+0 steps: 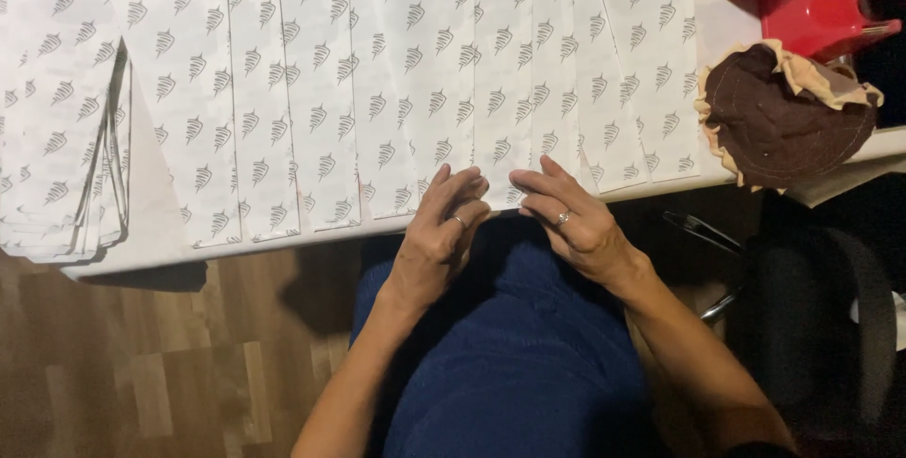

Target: Laying out multiple printed packaging labels and applying adhesive to their edges in a batch process.

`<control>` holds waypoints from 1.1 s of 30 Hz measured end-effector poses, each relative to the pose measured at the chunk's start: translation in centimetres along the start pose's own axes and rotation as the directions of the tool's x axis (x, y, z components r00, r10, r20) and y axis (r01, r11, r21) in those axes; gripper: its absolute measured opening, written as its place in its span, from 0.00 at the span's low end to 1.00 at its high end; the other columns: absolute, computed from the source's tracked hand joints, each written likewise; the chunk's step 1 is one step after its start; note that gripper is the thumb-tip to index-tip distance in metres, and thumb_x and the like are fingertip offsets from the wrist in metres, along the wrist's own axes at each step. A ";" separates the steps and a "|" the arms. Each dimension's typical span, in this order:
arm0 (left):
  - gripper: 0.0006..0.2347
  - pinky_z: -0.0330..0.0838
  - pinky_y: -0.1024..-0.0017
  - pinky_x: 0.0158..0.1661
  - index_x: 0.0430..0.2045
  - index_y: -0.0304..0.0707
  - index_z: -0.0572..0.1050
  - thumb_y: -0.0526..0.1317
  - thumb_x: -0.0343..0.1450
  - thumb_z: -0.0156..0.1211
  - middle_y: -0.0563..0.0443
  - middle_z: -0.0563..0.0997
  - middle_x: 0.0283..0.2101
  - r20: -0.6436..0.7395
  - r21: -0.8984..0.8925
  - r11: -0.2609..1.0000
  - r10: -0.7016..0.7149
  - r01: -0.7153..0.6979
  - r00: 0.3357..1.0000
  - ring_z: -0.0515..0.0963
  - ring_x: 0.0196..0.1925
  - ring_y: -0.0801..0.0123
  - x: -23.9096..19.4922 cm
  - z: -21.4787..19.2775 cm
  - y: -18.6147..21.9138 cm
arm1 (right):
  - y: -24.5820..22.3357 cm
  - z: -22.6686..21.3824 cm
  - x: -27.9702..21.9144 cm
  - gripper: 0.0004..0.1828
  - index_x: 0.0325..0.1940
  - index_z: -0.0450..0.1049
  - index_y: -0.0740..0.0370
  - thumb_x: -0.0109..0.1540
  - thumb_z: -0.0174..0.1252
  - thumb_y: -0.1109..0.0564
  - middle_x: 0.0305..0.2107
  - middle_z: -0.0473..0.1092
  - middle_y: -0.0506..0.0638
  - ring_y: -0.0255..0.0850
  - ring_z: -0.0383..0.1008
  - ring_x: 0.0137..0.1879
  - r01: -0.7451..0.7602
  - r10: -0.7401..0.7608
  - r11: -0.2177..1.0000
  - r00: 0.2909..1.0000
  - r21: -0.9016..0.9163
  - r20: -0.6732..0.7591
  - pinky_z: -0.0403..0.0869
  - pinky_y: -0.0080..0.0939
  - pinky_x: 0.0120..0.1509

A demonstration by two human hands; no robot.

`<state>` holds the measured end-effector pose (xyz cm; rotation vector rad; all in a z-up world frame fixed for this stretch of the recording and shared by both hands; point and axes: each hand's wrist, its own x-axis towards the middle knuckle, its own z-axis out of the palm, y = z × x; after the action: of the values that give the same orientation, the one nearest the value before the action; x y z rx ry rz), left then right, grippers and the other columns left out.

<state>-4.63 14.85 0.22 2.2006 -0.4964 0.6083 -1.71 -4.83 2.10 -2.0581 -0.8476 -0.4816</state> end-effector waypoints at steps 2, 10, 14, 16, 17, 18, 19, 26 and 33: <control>0.02 0.69 0.51 0.64 0.28 0.28 0.80 0.30 0.69 0.66 0.40 0.84 0.40 0.019 0.005 1.000 0.000 0.000 1.000 0.82 0.56 0.55 0.7 -0.3 0.4 | 0.1 0.1 -0.1 0.03 0.37 0.78 0.70 0.61 0.65 0.66 0.48 0.79 0.59 0.50 0.81 0.53 -0.053 0.053 0.998 0.999 0.017 0.002 0.69 0.56 0.73; 0.05 0.66 0.52 0.66 0.25 0.28 0.78 0.33 0.70 0.65 0.43 0.80 0.42 -0.020 -0.047 0.975 -0.216 0.215 0.976 0.79 0.56 0.53 0.7 1.3 1.2 | -0.5 0.3 0.7 0.07 0.30 0.75 0.70 0.61 0.65 0.67 0.43 0.78 0.58 0.52 0.82 0.48 -0.225 0.229 0.969 0.973 0.101 -0.022 0.66 0.60 0.74; 0.04 0.74 0.54 0.59 0.23 0.29 0.76 0.29 0.66 0.67 0.43 0.77 0.41 0.006 -0.114 0.939 -0.326 0.324 0.946 0.80 0.54 0.50 0.3 2.1 0.6 | -0.6 -0.1 1.3 0.09 0.28 0.74 0.69 0.58 0.69 0.68 0.40 0.77 0.58 0.54 0.83 0.48 -0.286 0.289 0.949 0.957 0.129 -0.004 0.67 0.61 0.73; 0.05 0.77 0.56 0.55 0.24 0.30 0.75 0.28 0.65 0.67 0.44 0.76 0.40 0.004 -0.153 0.928 -0.344 0.341 0.939 0.81 0.52 0.50 1.0 1.4 1.1 | -0.8 0.0 1.6 0.09 0.30 0.73 0.68 0.57 0.69 0.68 0.40 0.77 0.58 0.55 0.82 0.48 -0.296 0.298 0.949 0.955 0.113 -0.001 0.67 0.61 0.73; 0.06 0.80 0.59 0.51 0.24 0.31 0.73 0.28 0.64 0.67 0.45 0.75 0.40 0.005 -0.193 0.913 -0.365 0.359 0.931 0.82 0.50 0.49 1.4 1.1 1.4 | -0.9 0.1 1.7 0.11 0.32 0.72 0.67 0.56 0.70 0.69 0.40 0.76 0.57 0.56 0.81 0.48 -0.308 0.309 0.947 0.951 0.096 0.003 0.67 0.61 0.73; 0.06 0.80 0.59 0.51 0.24 0.31 0.73 0.28 0.64 0.67 0.45 0.75 0.40 0.005 -0.193 0.913 -0.364 0.358 0.931 0.82 0.50 0.49 1.6 0.9 1.6 | -0.9 0.6 1.4 0.11 0.32 0.72 0.67 0.56 0.70 0.69 0.40 0.76 0.57 0.56 0.81 0.48 -0.308 0.309 0.947 0.951 0.096 0.002 0.67 0.61 0.73; 0.07 0.82 0.60 0.47 0.25 0.30 0.72 0.27 0.64 0.68 0.43 0.75 0.39 0.009 -0.205 0.904 -0.382 0.376 0.924 0.83 0.47 0.48 1.8 0.8 1.8 | -0.9 1.1 1.2 0.11 0.35 0.73 0.67 0.57 0.71 0.66 0.40 0.75 0.57 0.56 0.81 0.50 -0.291 0.292 0.956 0.956 0.034 -0.028 0.64 0.60 0.75; 0.07 0.83 0.57 0.44 0.27 0.28 0.71 0.23 0.64 0.65 0.38 0.74 0.40 0.065 -0.265 0.858 -0.439 0.440 0.896 0.85 0.44 0.43 2.5 -0.4 2.4 | -0.4 1.2 0.4 0.07 0.40 0.73 0.69 0.61 0.65 0.67 0.39 0.75 0.58 0.56 0.79 0.52 -0.278 0.278 0.960 0.960 0.016 -0.019 0.60 0.61 0.77; 0.02 0.65 0.45 0.63 0.31 0.28 0.73 0.30 0.72 0.57 0.42 0.72 0.39 -0.008 -0.077 0.923 -0.379 0.378 0.925 0.79 0.53 0.45 0.7 2.5 1.4 | -0.7 1.2 0.3 0.03 0.41 0.74 0.69 0.64 0.61 0.68 0.41 0.76 0.57 0.55 0.79 0.53 -0.282 0.283 0.958 0.959 0.049 -0.027 0.62 0.59 0.77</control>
<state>-4.17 11.92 -0.06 2.1370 -0.0710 0.3971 -1.98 -3.44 1.95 -2.0809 -0.5263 -0.3353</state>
